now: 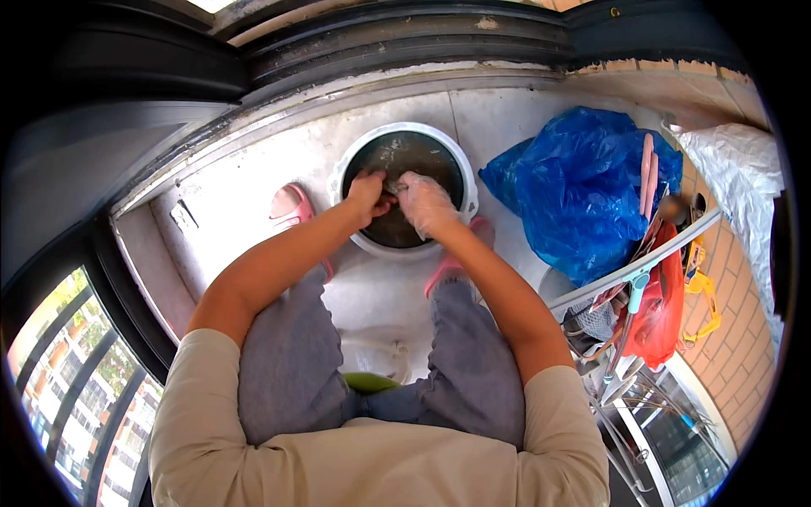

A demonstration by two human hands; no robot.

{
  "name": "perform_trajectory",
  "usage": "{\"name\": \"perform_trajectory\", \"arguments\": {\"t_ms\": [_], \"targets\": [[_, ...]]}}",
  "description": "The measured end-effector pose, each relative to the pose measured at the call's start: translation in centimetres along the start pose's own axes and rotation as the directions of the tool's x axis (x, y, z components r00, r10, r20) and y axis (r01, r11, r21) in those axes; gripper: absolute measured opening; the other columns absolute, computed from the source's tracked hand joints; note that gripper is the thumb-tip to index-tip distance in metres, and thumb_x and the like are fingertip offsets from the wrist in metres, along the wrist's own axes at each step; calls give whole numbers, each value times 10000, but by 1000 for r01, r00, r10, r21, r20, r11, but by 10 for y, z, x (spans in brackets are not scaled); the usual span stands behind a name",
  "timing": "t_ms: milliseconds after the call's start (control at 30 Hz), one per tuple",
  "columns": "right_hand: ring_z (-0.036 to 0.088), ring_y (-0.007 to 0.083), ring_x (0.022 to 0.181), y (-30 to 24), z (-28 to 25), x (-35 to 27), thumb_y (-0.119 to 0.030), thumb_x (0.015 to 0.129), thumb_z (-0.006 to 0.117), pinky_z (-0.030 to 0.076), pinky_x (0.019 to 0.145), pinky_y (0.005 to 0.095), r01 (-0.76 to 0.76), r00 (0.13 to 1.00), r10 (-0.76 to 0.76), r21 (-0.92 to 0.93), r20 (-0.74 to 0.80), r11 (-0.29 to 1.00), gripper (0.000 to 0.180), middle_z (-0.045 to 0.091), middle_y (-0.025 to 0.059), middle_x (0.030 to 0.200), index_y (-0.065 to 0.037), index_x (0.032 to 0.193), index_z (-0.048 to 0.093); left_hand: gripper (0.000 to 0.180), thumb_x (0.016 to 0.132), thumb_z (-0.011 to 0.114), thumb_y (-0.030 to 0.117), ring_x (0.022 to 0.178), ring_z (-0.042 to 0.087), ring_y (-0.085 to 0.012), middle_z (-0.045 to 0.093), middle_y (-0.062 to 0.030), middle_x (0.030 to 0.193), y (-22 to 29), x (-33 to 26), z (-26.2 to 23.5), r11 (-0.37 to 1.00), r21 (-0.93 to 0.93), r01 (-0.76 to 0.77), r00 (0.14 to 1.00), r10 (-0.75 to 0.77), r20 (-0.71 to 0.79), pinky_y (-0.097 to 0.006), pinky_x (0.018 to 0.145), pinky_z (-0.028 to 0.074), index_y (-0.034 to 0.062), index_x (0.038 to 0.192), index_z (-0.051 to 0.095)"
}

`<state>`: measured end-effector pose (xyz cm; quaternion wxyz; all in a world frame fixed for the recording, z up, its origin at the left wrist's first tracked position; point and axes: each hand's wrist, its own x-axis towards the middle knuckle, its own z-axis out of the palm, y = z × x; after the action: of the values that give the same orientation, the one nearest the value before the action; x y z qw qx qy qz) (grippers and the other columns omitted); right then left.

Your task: The person sits on the floor and cleans a window frame track using a wet cloth and a screwdriver. They repeatedly dip the cloth into a bucket of water, wipe the track, and use the screwdriver to scrape out debris from the grooves.

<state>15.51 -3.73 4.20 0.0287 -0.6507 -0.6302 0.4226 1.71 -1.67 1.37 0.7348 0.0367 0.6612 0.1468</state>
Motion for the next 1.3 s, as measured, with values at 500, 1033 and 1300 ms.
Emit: {"name": "perform_trajectory", "arguments": {"t_ms": [500, 1033, 1300], "targets": [[634, 325, 748, -14, -17, -4, -232, 879, 567, 518, 641, 448, -12, 950, -70, -258, -305, 966, 182, 626, 164, 786, -50, 886, 564, 184, 845, 634, 211, 685, 588, -176, 571, -70, 777, 9, -33, 12, 976, 145, -160, 985, 167, -41, -317, 529, 522, 55, 907, 557], [558, 380, 1023, -19, -9, -1, 22, 722, 565, 473, 863, 443, 138, 988, -154, -349, -18, 927, 179, 583, 195, 995, -1, 898, 592, 775, 621, 714, 9, 1270, 377, -390, 437, -208, 1324, -4, -34, -11, 32, 647, -762, 462, 728, 507, -437, 1070, 317, 42, 1322, 385], [624, 276, 874, -55, -48, -34, -16, 697, 683, 504, 769, 353, 264, 953, -237, 129, -191, 956, 252, 644, 143, 935, -21, 944, 632, 594, 655, 691, 9, 1176, 488, -370, 532, -214, 1215, -6, -23, -17, 133, 400, -907, 379, 675, 633, -417, 997, 396, 33, 1221, 512]]}}
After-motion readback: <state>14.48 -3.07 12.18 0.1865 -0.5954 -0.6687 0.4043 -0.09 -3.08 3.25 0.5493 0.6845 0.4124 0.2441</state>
